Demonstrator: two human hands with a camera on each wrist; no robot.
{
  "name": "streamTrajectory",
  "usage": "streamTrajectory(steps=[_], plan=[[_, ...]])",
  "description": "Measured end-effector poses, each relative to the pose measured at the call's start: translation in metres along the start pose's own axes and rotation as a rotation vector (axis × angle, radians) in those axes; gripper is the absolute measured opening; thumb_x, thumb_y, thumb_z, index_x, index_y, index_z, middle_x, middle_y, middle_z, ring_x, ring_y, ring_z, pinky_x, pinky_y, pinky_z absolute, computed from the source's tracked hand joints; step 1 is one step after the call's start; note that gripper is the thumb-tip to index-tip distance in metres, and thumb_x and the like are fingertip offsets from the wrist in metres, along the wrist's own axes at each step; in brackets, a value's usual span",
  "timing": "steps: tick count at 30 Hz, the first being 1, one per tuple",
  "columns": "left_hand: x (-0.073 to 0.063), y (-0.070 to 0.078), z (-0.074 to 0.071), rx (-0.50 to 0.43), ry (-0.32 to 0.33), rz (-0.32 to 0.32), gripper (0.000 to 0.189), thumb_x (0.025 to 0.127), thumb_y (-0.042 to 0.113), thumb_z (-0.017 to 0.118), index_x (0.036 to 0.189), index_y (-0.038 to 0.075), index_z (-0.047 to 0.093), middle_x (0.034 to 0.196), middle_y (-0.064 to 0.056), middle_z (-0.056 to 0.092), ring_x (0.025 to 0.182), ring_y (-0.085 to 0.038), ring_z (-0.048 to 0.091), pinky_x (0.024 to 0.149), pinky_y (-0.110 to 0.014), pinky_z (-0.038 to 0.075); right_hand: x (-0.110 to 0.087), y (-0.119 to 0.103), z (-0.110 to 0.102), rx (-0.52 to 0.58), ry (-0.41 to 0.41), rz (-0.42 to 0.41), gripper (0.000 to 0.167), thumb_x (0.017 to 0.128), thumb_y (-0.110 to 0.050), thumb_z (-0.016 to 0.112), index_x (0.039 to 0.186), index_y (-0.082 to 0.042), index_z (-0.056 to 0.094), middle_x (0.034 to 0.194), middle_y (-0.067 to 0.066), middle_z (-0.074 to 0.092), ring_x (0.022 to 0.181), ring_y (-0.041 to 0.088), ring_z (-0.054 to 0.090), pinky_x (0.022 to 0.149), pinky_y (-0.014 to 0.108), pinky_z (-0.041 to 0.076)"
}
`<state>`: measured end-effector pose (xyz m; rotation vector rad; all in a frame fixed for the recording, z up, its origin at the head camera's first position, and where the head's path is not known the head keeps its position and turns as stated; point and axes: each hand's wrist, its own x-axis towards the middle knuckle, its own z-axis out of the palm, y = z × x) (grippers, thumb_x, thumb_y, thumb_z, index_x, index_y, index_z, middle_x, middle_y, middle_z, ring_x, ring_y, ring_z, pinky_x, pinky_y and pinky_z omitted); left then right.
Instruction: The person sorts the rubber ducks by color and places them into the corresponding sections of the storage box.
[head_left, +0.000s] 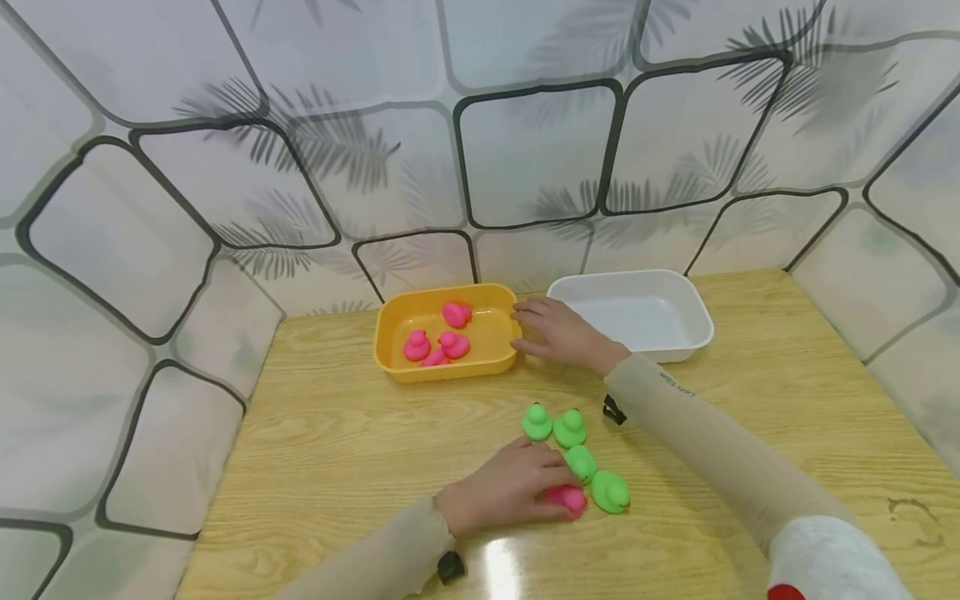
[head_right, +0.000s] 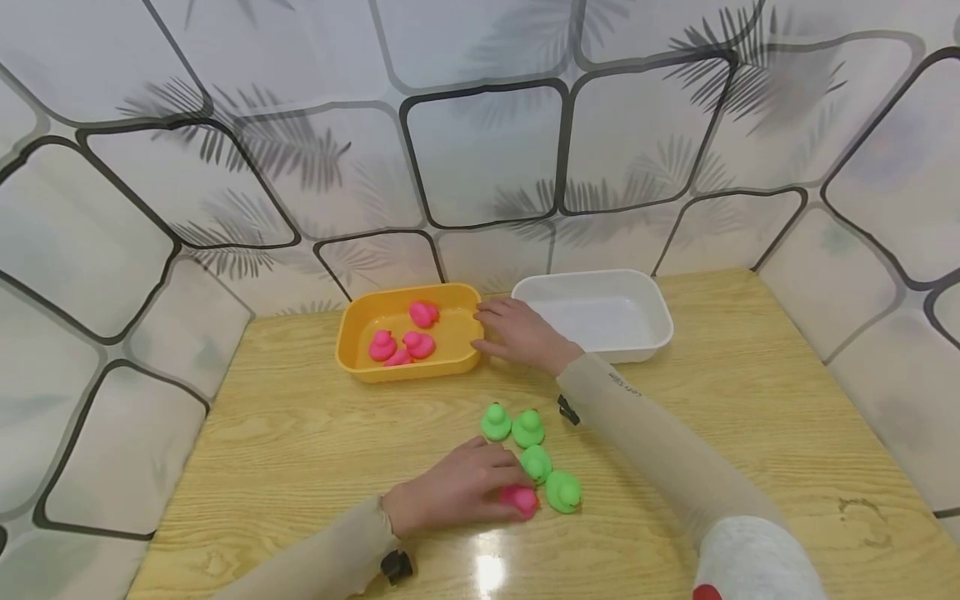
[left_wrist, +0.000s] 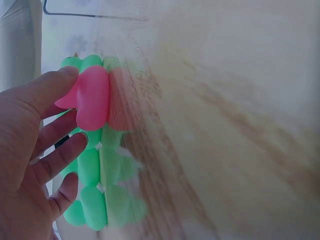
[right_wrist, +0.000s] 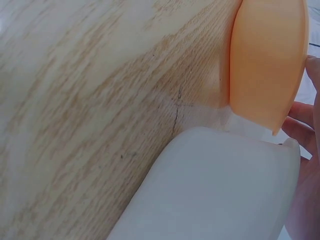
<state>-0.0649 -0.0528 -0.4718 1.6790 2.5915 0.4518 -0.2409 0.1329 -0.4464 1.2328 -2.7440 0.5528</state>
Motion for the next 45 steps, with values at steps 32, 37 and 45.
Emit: streamTrajectory(steps=[32, 37, 45], plan=[[-0.027, -0.049, -0.055, 0.039, 0.083, -0.148, 0.031, 0.098, 0.038, 0.074, 0.120, 0.017, 0.075, 0.114, 0.004, 0.072, 0.107, -0.014, 0.066, 0.097, -0.035, 0.053, 0.000, 0.001, 0.002, -0.024, -0.011, 0.012, 0.055, 0.101, -0.036, 0.068, 0.137, 0.004, 0.062, 0.146, 0.022, 0.057, 0.138, 0.041, 0.049, 0.120, 0.054, 0.033], [-0.027, -0.062, -0.070, 0.040, 0.095, -0.158, 0.030, 0.096, 0.033, 0.077, 0.119, 0.014, 0.075, 0.113, 0.000, 0.072, 0.107, -0.018, 0.065, 0.098, -0.038, 0.053, 0.000, 0.000, 0.001, -0.017, -0.006, 0.009, 0.055, 0.100, -0.036, 0.069, 0.137, 0.004, 0.063, 0.145, 0.022, 0.058, 0.138, 0.041, 0.049, 0.120, 0.053, 0.034], [-0.024, -0.083, -0.092, 0.085, 0.094, -0.206, 0.032, 0.094, 0.034, 0.079, 0.118, 0.012, 0.075, 0.111, -0.002, 0.072, 0.101, -0.020, 0.064, 0.093, -0.038, 0.053, 0.000, -0.001, 0.000, -0.023, -0.007, 0.010, 0.054, 0.101, -0.035, 0.068, 0.137, 0.005, 0.062, 0.146, 0.022, 0.057, 0.138, 0.041, 0.049, 0.120, 0.054, 0.033]])
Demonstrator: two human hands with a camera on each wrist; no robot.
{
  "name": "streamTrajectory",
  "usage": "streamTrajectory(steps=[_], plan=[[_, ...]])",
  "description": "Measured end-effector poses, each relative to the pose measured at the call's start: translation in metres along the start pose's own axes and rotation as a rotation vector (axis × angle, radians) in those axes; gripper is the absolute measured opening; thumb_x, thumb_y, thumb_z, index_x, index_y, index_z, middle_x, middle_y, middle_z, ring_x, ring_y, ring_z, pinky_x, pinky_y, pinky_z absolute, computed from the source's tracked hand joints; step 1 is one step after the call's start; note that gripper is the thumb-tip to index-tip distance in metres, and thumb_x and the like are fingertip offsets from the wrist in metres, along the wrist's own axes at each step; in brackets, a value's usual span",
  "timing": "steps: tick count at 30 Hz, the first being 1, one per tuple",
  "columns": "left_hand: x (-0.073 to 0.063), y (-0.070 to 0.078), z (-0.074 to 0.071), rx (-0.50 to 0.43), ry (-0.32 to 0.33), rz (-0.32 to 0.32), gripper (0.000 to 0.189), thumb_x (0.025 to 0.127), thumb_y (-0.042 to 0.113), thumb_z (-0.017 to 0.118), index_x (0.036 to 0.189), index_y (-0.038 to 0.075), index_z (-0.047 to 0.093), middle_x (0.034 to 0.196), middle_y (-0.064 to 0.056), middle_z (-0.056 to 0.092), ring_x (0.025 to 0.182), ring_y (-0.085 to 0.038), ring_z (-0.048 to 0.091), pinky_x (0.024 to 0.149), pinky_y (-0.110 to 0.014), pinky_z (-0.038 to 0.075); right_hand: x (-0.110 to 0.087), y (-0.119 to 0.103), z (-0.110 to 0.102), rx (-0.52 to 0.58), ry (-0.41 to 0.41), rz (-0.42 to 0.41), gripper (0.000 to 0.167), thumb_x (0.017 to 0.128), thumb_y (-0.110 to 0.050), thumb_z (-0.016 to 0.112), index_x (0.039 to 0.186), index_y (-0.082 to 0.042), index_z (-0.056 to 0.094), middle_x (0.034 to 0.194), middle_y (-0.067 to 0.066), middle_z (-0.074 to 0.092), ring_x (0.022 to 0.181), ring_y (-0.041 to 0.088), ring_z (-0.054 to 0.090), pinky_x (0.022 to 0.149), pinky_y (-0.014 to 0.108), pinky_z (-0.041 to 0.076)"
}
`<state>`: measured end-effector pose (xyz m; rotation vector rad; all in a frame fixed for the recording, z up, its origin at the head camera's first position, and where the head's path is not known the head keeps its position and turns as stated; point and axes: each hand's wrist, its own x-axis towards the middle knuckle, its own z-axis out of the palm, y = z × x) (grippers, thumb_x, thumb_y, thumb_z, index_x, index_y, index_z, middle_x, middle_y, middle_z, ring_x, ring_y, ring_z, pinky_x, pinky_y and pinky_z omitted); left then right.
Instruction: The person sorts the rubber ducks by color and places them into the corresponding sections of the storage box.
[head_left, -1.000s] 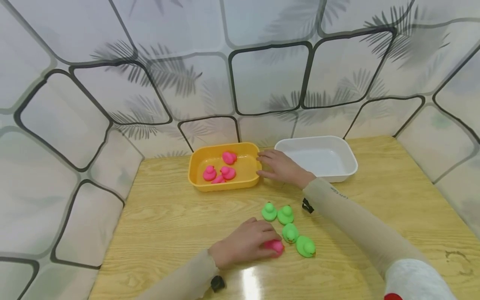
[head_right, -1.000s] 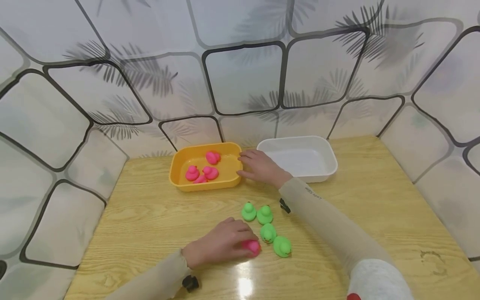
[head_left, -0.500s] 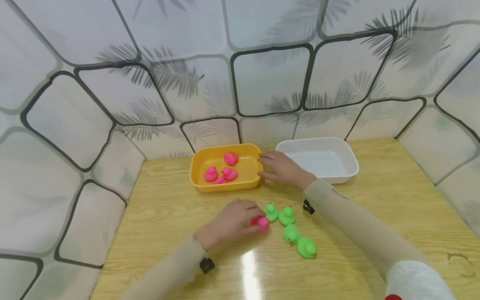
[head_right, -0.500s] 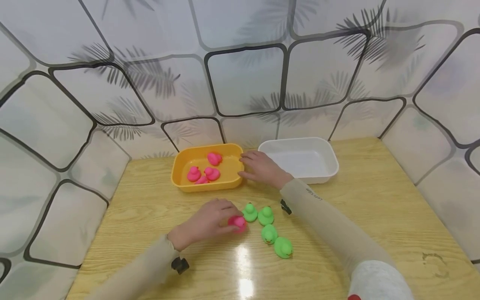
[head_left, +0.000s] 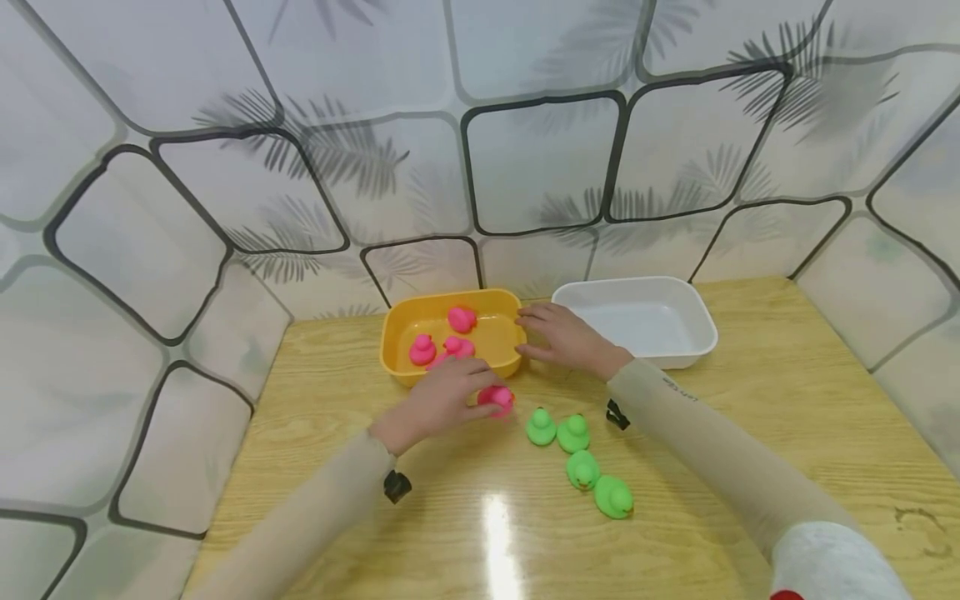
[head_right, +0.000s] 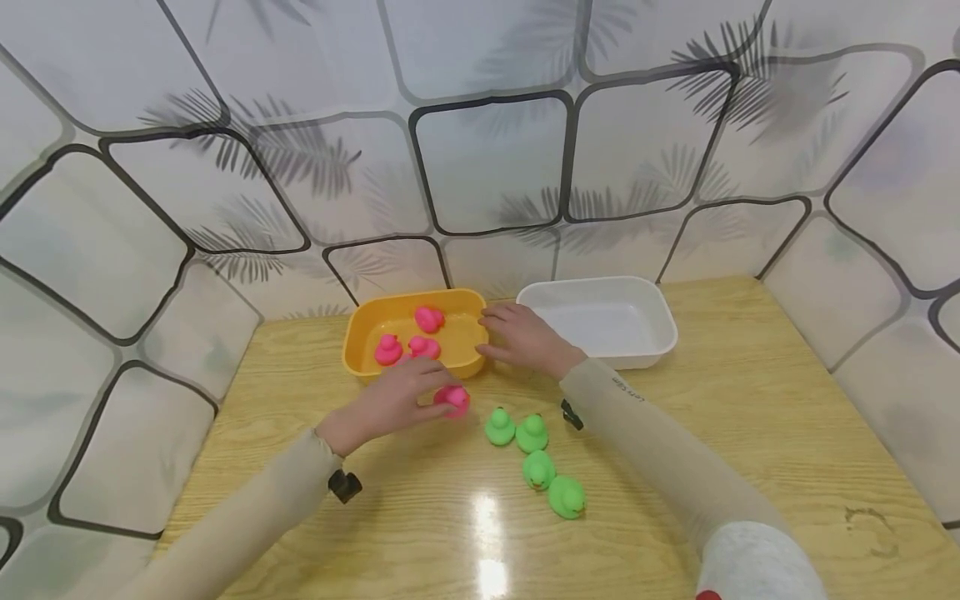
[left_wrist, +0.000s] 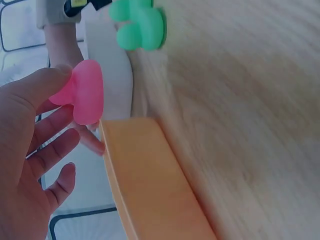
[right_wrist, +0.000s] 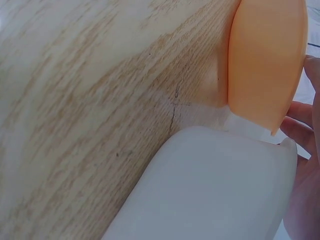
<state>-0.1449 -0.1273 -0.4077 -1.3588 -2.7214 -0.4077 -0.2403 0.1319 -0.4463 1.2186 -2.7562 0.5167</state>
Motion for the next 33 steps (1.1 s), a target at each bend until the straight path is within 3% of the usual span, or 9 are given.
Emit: streamTrajectory(steps=[8, 22, 33], plan=[[0.014, -0.021, -0.008, 0.011, 0.023, -0.001, 0.031, 0.095, 0.031, 0.079, 0.117, 0.009, 0.075, 0.111, -0.004, 0.073, 0.104, -0.022, 0.067, 0.094, -0.039, 0.054, -0.001, -0.003, -0.002, 0.021, 0.010, -0.009, 0.053, 0.100, -0.034, 0.070, 0.135, 0.006, 0.063, 0.144, 0.023, 0.058, 0.137, 0.042, 0.050, 0.120, 0.055, 0.034], [0.035, -0.052, -0.016, 0.006, 0.028, -0.087, 0.030, 0.096, 0.028, 0.078, 0.116, 0.007, 0.075, 0.108, -0.007, 0.070, 0.097, -0.026, 0.063, 0.089, -0.039, 0.055, 0.000, 0.001, 0.000, 0.012, 0.018, -0.016, 0.053, 0.100, -0.035, 0.069, 0.135, 0.004, 0.064, 0.144, 0.022, 0.058, 0.136, 0.040, 0.051, 0.119, 0.054, 0.034], [0.048, -0.069, -0.022, -0.013, -0.068, -0.248, 0.032, 0.098, 0.027, 0.075, 0.123, 0.006, 0.072, 0.116, -0.008, 0.071, 0.104, -0.026, 0.066, 0.097, -0.041, 0.054, 0.000, 0.003, 0.002, -0.004, 0.007, -0.008, 0.053, 0.101, -0.036, 0.067, 0.136, 0.004, 0.063, 0.145, 0.022, 0.058, 0.137, 0.040, 0.050, 0.119, 0.054, 0.034]])
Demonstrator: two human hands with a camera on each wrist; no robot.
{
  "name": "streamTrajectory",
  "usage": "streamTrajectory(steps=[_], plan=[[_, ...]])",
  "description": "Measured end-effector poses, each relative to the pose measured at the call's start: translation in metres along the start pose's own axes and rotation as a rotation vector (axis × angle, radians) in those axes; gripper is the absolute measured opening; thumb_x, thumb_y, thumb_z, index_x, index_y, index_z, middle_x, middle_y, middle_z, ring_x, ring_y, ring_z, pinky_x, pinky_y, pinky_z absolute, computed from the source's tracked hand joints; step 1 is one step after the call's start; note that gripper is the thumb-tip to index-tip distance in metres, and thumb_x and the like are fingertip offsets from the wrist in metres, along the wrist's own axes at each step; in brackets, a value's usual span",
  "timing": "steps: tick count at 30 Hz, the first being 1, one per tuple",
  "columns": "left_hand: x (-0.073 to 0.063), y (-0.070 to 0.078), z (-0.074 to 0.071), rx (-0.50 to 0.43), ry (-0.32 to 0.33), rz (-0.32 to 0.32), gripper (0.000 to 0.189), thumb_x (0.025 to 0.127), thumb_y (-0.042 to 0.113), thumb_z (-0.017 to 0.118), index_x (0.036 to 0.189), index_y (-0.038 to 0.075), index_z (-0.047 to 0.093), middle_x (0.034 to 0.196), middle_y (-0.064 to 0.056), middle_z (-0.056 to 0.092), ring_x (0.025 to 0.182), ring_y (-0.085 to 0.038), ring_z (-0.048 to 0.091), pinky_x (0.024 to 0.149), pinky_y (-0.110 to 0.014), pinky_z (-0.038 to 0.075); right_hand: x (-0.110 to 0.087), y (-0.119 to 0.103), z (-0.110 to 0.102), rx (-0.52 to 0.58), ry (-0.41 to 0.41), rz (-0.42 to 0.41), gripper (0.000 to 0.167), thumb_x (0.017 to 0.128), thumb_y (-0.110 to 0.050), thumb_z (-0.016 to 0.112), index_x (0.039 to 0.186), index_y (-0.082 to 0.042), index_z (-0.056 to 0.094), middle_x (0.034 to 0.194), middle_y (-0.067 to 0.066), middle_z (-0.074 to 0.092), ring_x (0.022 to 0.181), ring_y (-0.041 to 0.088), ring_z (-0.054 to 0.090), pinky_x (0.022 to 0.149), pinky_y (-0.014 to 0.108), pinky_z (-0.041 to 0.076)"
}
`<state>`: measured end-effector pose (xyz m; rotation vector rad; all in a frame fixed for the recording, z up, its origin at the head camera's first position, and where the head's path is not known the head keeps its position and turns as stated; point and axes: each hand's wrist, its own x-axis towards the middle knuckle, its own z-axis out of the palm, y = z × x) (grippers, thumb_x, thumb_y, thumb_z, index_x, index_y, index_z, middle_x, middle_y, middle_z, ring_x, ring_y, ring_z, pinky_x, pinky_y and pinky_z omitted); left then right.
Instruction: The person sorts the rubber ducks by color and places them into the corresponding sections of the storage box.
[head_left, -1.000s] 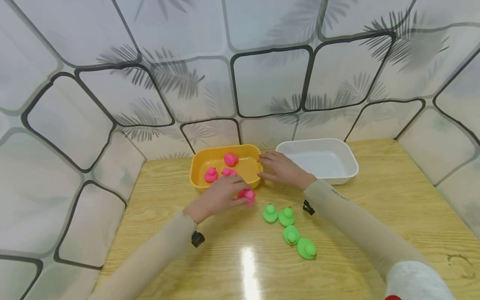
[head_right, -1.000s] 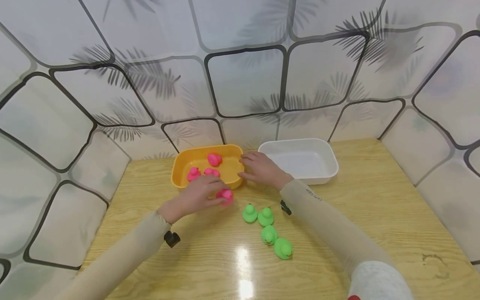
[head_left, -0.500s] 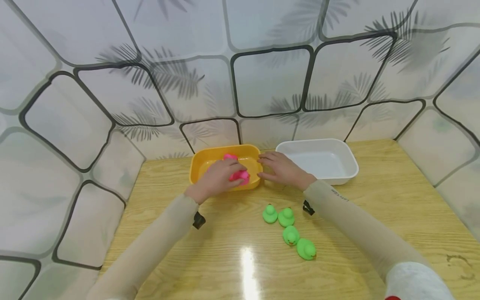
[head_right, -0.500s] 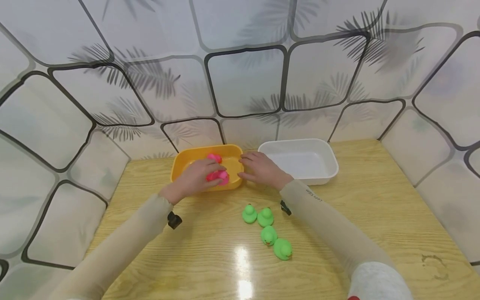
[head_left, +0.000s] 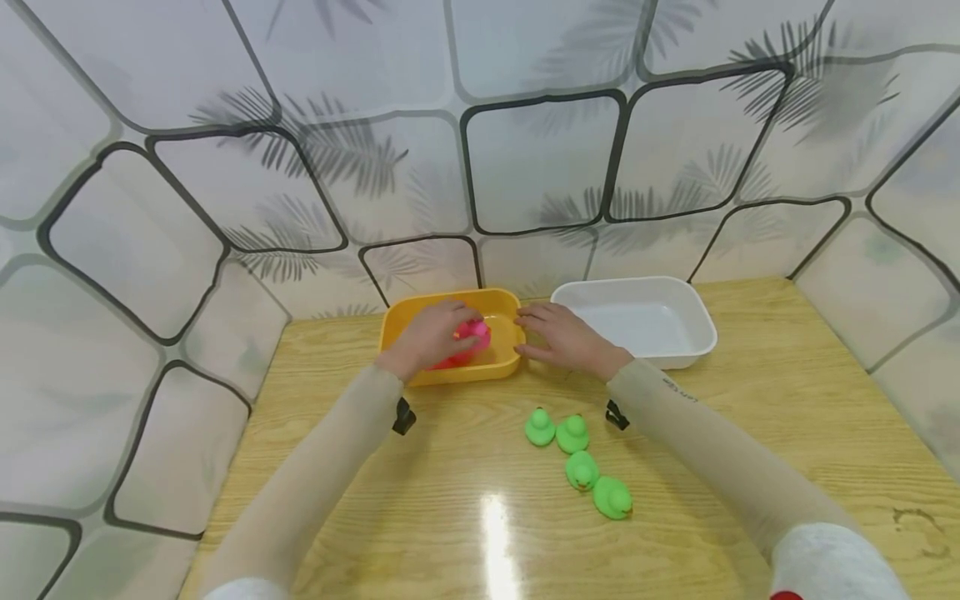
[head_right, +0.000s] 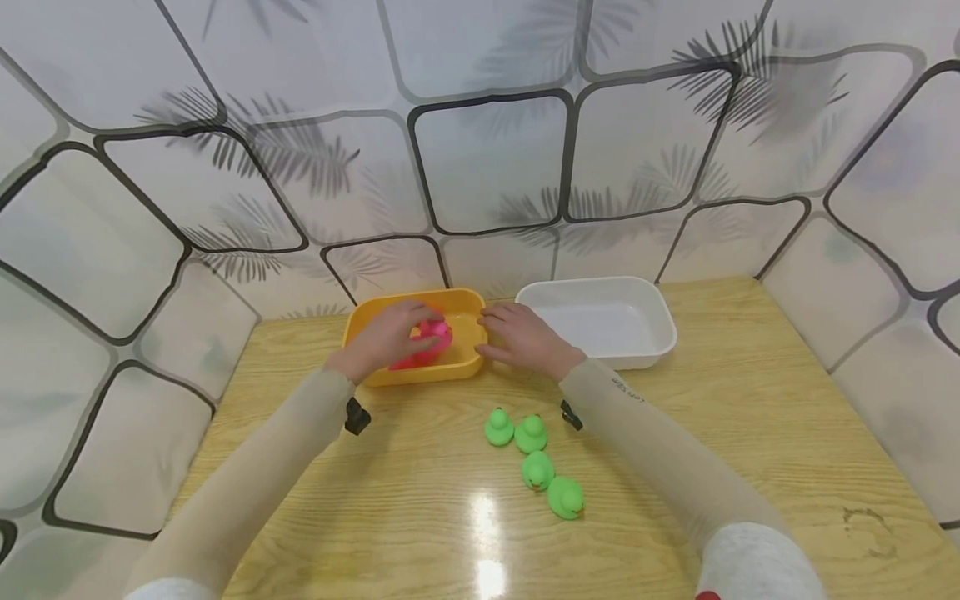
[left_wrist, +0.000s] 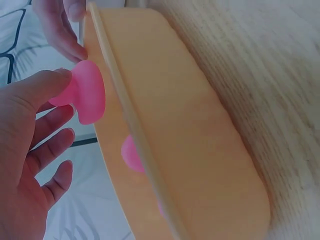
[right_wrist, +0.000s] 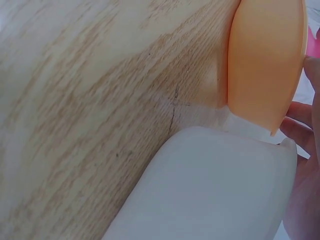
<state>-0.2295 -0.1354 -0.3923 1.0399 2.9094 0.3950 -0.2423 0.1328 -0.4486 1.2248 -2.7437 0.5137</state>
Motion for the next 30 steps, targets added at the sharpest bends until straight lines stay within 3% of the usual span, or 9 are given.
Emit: streamTrajectory(steps=[14, 30], plan=[[0.016, -0.006, 0.004, -0.016, -0.002, -0.050, 0.034, 0.099, 0.028, 0.073, 0.126, 0.007, 0.071, 0.119, -0.006, 0.070, 0.107, -0.025, 0.062, 0.099, -0.038, 0.053, 0.001, 0.001, 0.000, 0.015, -0.016, 0.017, 0.054, 0.102, -0.038, 0.066, 0.137, 0.003, 0.063, 0.147, 0.021, 0.057, 0.138, 0.038, 0.049, 0.120, 0.053, 0.033], [0.006, -0.008, 0.019, -0.035, 0.012, -0.009, 0.029, 0.097, 0.022, 0.076, 0.120, 0.004, 0.073, 0.118, -0.010, 0.071, 0.109, -0.029, 0.065, 0.100, -0.043, 0.053, 0.001, -0.001, 0.000, 0.004, -0.030, 0.030, 0.055, 0.102, -0.039, 0.066, 0.138, 0.003, 0.062, 0.147, 0.021, 0.057, 0.139, 0.040, 0.049, 0.121, 0.054, 0.032]])
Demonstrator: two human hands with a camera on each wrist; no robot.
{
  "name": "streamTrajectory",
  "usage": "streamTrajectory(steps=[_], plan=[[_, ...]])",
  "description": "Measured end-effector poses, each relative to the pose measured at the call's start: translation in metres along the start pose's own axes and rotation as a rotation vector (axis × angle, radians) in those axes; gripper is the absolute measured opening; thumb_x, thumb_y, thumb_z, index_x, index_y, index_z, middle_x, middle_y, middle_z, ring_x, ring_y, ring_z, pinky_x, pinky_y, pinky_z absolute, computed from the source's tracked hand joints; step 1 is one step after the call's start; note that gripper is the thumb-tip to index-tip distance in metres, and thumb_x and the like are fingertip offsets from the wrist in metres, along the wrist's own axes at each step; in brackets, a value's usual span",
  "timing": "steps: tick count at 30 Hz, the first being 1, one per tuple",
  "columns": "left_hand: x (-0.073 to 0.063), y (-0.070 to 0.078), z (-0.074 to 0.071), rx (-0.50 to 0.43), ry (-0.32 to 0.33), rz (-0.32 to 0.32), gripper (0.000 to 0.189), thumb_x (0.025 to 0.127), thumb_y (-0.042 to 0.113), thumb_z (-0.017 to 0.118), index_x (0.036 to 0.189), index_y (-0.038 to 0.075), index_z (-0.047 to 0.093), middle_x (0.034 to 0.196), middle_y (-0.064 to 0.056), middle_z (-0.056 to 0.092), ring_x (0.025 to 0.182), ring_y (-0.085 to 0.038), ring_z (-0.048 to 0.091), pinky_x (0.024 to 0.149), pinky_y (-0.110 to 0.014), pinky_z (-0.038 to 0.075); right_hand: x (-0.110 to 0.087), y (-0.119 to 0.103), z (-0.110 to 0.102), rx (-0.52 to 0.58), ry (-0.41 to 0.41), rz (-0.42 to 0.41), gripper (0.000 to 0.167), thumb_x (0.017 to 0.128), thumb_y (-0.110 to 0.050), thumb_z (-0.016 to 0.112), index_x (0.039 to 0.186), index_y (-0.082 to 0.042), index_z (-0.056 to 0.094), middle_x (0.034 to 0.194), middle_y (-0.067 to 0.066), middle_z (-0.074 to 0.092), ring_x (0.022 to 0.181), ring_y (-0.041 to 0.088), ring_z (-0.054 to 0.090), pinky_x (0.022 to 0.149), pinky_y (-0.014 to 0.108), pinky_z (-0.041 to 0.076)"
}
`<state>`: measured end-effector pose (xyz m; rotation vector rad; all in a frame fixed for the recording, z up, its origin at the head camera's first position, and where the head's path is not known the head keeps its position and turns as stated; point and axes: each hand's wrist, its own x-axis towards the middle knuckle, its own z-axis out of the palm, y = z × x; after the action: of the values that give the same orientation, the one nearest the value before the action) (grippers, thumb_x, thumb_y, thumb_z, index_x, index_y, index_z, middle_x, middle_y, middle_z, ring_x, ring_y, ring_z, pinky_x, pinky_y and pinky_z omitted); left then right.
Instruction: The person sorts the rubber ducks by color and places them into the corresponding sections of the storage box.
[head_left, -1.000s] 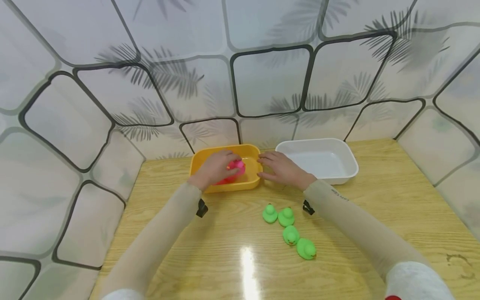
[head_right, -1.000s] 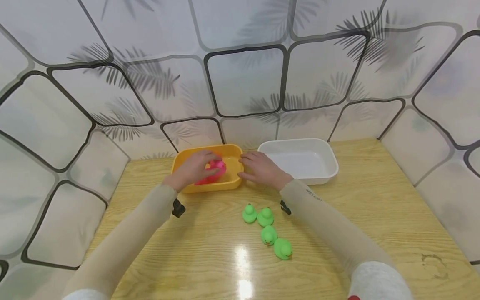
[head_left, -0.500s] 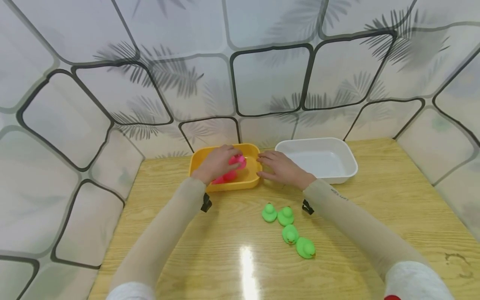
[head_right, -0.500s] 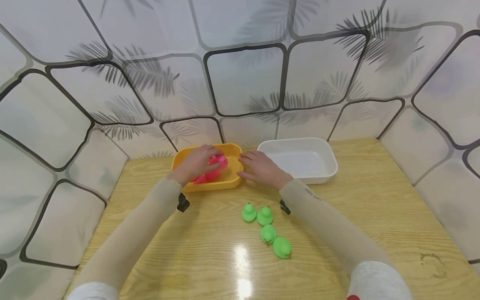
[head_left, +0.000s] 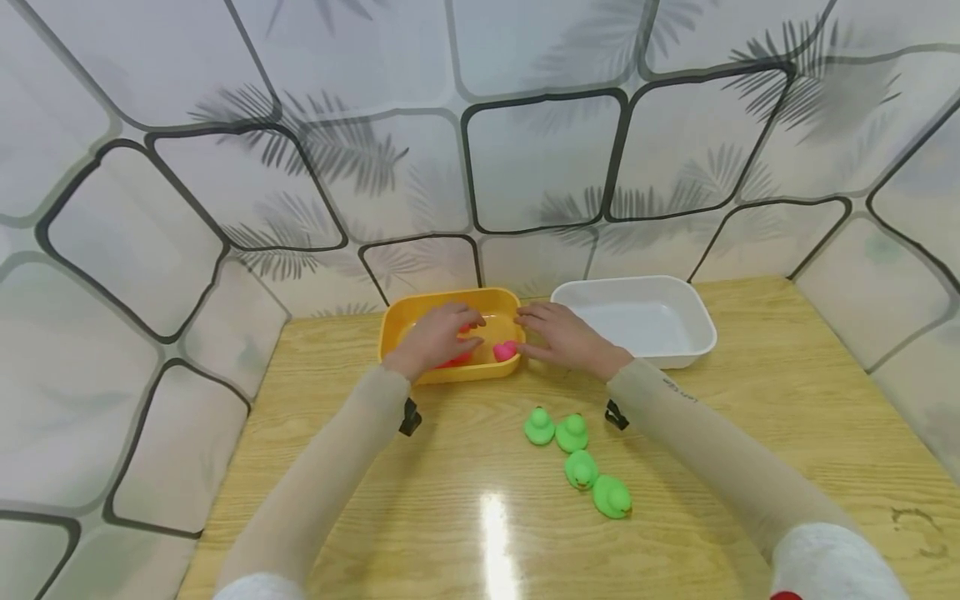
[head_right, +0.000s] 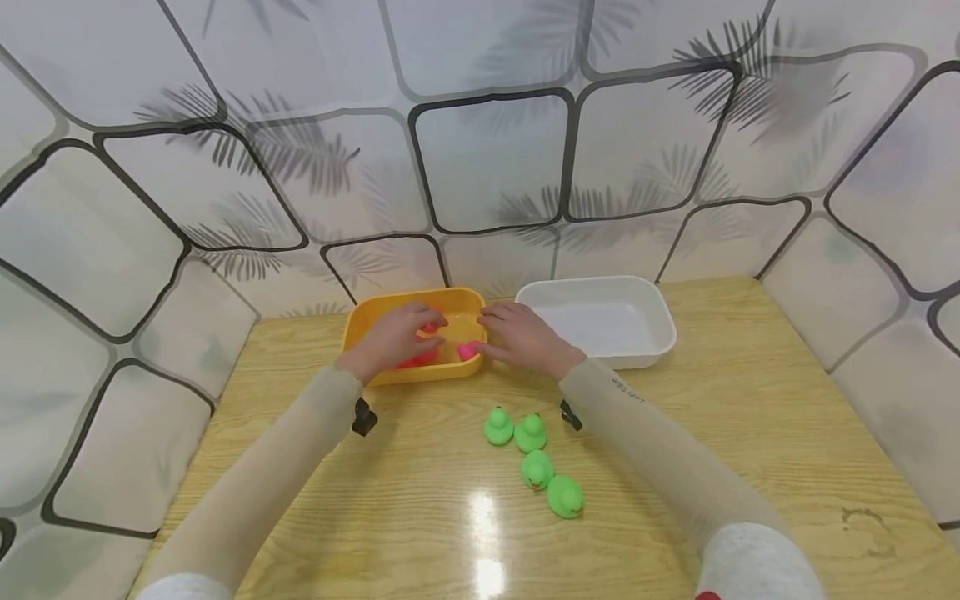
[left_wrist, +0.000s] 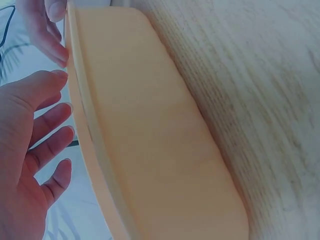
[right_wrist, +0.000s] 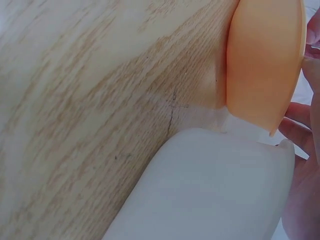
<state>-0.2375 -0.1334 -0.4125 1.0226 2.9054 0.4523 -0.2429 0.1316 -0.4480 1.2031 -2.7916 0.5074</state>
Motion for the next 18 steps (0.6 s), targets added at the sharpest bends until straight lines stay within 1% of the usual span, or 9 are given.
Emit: streamTrajectory(steps=[4, 10, 14, 18], plan=[[-0.001, 0.002, 0.001, 0.001, -0.012, 0.007, 0.029, 0.098, 0.023, 0.075, 0.121, 0.005, 0.073, 0.120, -0.008, 0.071, 0.113, -0.029, 0.064, 0.103, -0.043, 0.051, -0.001, -0.001, -0.001, 0.006, 0.008, 0.004, 0.056, 0.102, -0.039, 0.066, 0.139, 0.004, 0.061, 0.147, 0.022, 0.057, 0.140, 0.041, 0.048, 0.121, 0.055, 0.031], [-0.001, 0.008, 0.002, 0.002, -0.005, 0.033, 0.030, 0.098, 0.024, 0.075, 0.121, 0.004, 0.073, 0.120, -0.008, 0.072, 0.114, -0.029, 0.064, 0.105, -0.042, 0.050, -0.008, -0.003, -0.008, 0.028, 0.067, -0.010, 0.055, 0.100, -0.034, 0.070, 0.139, 0.004, 0.061, 0.145, 0.021, 0.058, 0.138, 0.040, 0.050, 0.120, 0.054, 0.033], [0.002, 0.014, 0.004, -0.014, 0.006, 0.052, 0.033, 0.099, 0.024, 0.074, 0.126, 0.005, 0.071, 0.119, -0.008, 0.072, 0.111, -0.028, 0.064, 0.102, -0.042, 0.051, -0.018, -0.005, -0.016, 0.048, 0.097, -0.016, 0.052, 0.100, -0.029, 0.072, 0.138, 0.004, 0.061, 0.143, 0.022, 0.059, 0.135, 0.040, 0.052, 0.118, 0.055, 0.036], [0.006, 0.020, 0.006, -0.041, 0.003, 0.062, 0.038, 0.100, 0.025, 0.072, 0.132, 0.005, 0.067, 0.119, -0.010, 0.071, 0.108, -0.028, 0.065, 0.098, -0.042, 0.053, -0.029, -0.003, -0.021, 0.048, 0.115, -0.015, 0.049, 0.100, -0.027, 0.071, 0.137, 0.004, 0.062, 0.140, 0.023, 0.060, 0.133, 0.042, 0.053, 0.117, 0.056, 0.037]])
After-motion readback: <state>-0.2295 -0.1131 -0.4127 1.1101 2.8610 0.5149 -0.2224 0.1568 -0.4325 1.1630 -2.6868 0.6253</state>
